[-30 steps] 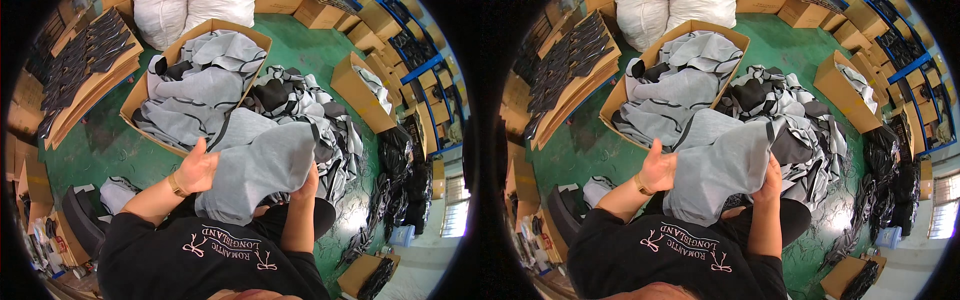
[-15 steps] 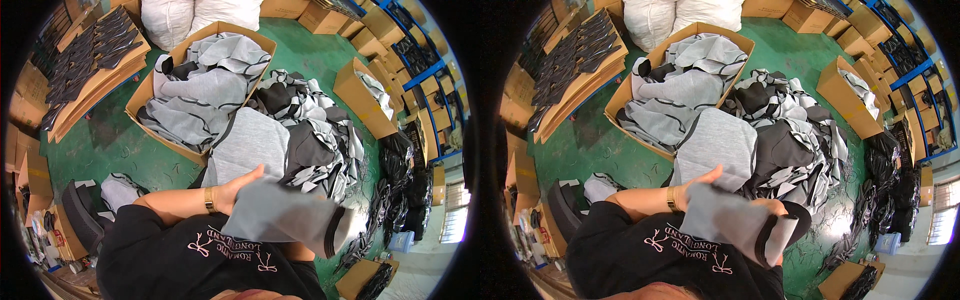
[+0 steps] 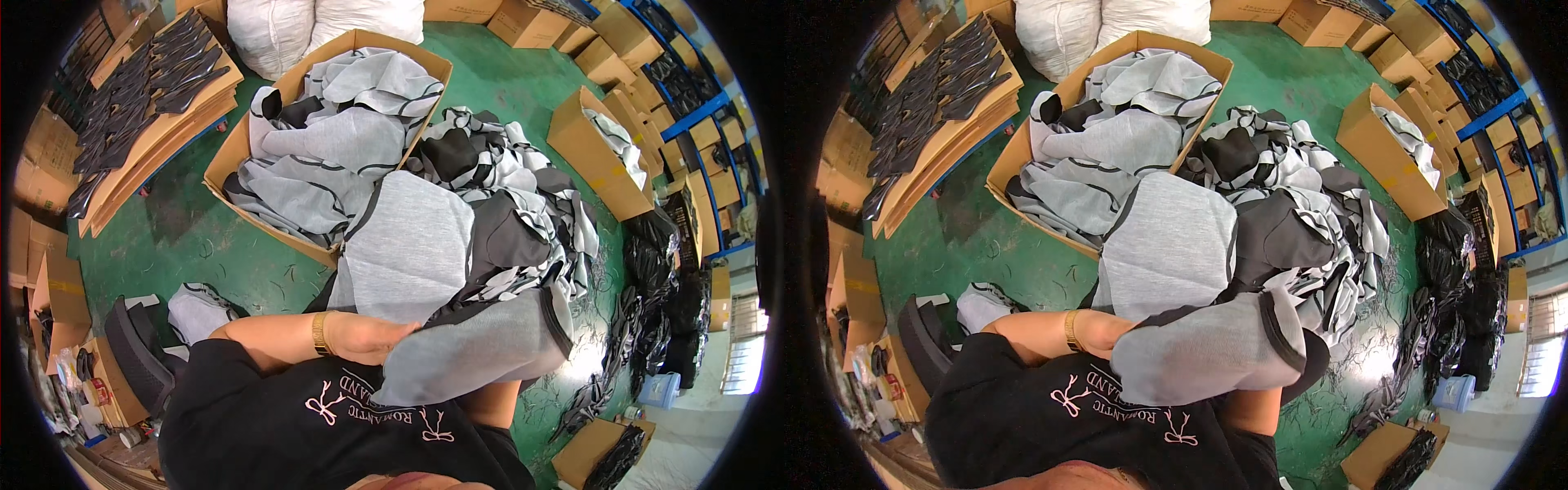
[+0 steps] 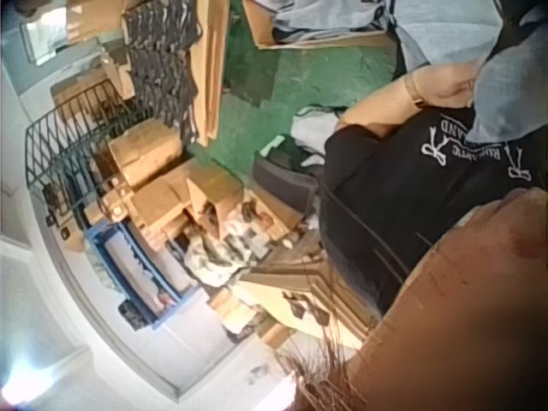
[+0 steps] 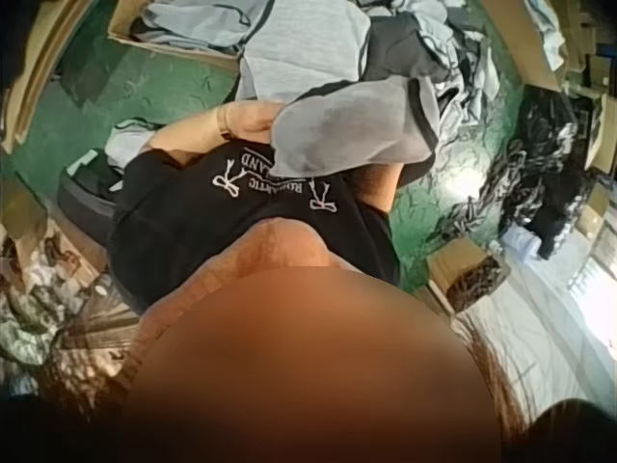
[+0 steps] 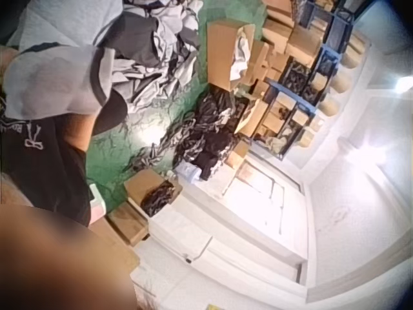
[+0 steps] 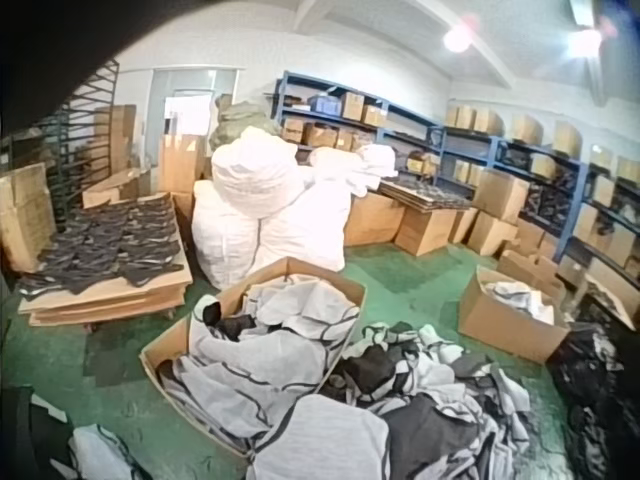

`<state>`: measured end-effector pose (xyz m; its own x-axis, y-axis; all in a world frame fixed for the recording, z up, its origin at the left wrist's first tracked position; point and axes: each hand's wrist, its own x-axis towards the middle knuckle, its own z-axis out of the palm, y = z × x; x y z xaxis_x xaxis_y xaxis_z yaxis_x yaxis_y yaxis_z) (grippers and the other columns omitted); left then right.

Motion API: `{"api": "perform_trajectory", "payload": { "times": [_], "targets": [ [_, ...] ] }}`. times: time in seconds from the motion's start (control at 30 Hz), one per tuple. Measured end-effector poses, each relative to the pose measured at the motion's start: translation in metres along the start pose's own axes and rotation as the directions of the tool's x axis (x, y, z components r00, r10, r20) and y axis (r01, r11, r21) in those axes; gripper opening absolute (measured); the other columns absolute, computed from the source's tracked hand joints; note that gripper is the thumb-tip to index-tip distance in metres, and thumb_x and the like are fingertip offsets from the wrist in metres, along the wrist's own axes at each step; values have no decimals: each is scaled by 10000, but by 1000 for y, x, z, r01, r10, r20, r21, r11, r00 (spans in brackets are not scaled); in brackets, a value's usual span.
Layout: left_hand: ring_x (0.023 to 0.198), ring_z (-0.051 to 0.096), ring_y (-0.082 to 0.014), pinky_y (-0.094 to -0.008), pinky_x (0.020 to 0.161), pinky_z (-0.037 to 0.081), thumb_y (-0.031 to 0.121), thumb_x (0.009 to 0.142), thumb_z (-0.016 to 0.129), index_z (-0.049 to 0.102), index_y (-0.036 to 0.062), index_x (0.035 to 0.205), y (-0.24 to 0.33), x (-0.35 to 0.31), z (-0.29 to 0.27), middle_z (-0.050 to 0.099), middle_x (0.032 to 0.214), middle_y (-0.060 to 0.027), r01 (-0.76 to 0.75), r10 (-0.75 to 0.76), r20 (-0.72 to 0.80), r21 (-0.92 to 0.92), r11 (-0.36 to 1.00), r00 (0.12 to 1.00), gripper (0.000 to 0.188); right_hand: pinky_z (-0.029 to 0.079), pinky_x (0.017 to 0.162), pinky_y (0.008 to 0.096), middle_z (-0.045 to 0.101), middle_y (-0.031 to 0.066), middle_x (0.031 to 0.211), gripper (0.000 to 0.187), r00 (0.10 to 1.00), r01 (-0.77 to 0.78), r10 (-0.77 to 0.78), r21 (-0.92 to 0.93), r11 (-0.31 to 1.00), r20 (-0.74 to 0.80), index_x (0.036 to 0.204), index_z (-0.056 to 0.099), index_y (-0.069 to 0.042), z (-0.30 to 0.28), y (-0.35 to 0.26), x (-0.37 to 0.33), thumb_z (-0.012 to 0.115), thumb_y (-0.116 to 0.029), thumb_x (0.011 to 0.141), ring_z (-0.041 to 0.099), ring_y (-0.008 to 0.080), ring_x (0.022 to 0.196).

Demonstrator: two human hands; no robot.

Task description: Inspecting and sorting gray fabric pieces with black trim in a warehouse environment.

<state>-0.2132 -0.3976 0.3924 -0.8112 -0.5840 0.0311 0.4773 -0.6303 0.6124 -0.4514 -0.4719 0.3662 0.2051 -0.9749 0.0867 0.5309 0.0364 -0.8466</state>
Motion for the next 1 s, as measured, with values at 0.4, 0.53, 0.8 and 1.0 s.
{"api": "perform_trajectory", "payload": {
  "times": [0.4,0.53,0.8,1.0],
  "targets": [
    [926,613,-110,-265,812,493,234,914,581,556,4,1175,103,-22,-62,635,1073,-45,-260,457,-562,396,880,690,348,454,780,260,636,59,947,245,997,-63,45,-330,942,-62,1060,600,29,9,4,82,467,-136,935,583,125,864],
    [770,602,-67,-247,637,483,216,936,539,623,33,986,146,7,-119,651,944,-13,107,514,-736,612,784,440,208,443,825,257,647,79,1010,288,991,-122,79,-478,870,-109,1119,587,52,-7,47,159,469,-139,939,582,137,915],
    [917,578,-139,-265,817,445,227,976,447,593,-14,1063,72,-7,-150,645,977,-62,149,754,-530,844,516,389,295,436,840,264,636,84,1022,275,973,-230,185,-648,726,-138,1140,565,20,-7,85,100,397,-70,942,569,144,915],
    [823,596,-182,-292,775,449,340,980,445,596,-18,990,62,-10,-127,644,858,-118,255,781,-525,850,461,337,388,479,764,410,605,202,1032,263,983,-40,176,-999,-34,-45,1109,570,-101,-2,50,83,435,-59,886,587,385,925]
  ]
}}
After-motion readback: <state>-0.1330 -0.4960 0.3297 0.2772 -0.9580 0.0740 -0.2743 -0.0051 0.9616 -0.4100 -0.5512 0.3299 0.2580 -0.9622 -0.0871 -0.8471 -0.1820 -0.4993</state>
